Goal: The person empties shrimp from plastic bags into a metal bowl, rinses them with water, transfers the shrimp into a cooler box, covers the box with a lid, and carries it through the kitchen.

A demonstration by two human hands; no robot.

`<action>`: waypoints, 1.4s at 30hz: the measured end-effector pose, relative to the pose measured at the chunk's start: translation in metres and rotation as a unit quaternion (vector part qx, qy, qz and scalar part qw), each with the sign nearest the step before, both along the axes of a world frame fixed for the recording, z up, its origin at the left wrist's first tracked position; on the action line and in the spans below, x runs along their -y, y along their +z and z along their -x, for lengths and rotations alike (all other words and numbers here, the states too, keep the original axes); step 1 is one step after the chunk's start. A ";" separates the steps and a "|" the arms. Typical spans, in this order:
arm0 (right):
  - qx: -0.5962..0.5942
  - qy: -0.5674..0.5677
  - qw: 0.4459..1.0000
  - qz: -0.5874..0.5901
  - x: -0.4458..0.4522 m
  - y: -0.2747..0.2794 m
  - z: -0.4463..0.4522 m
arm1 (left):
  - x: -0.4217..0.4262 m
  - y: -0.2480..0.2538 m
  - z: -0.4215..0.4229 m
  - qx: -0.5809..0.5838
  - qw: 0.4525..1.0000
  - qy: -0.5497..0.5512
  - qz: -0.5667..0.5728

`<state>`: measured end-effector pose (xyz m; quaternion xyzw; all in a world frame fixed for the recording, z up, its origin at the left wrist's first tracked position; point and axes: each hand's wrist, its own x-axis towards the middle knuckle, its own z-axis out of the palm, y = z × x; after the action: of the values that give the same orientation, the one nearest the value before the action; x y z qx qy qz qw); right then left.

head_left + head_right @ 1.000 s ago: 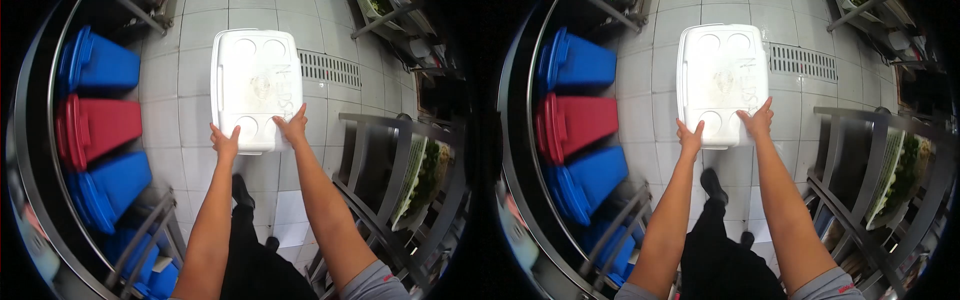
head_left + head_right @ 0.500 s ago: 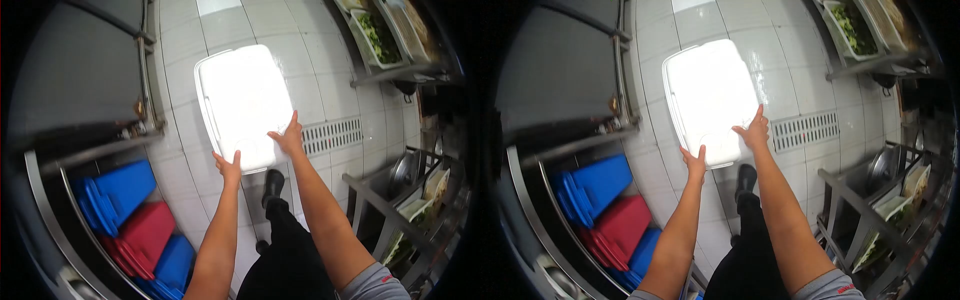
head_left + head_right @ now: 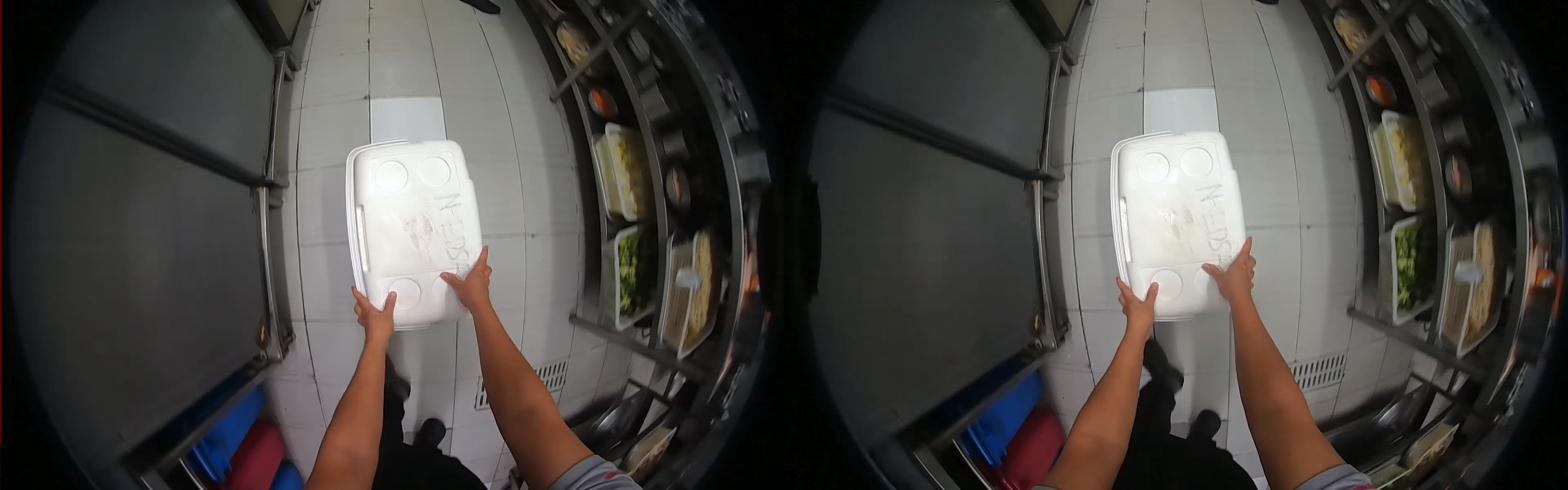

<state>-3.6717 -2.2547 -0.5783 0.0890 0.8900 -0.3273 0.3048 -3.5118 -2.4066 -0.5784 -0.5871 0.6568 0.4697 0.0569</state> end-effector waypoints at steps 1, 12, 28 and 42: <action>-0.001 -0.002 1.000 -0.006 0.010 0.001 0.028 | 0.010 0.001 0.028 -0.011 1.000 -0.006 0.000; -0.026 -0.038 0.998 0.040 0.165 0.002 0.323 | 0.187 -0.017 0.327 0.002 0.997 -0.065 0.028; -0.009 -0.057 0.998 -0.002 0.447 -0.009 0.780 | 0.483 -0.002 0.810 0.023 0.996 -0.075 -0.053; -0.016 -0.092 0.995 0.040 0.590 -0.012 1.117 | 0.638 0.008 1.156 0.016 0.989 -0.144 0.031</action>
<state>-4.7887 -2.8444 -0.5907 0.1530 0.8687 -0.3908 0.2629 -4.6676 -3.0446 -0.5708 -0.4954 0.7477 0.4265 0.1163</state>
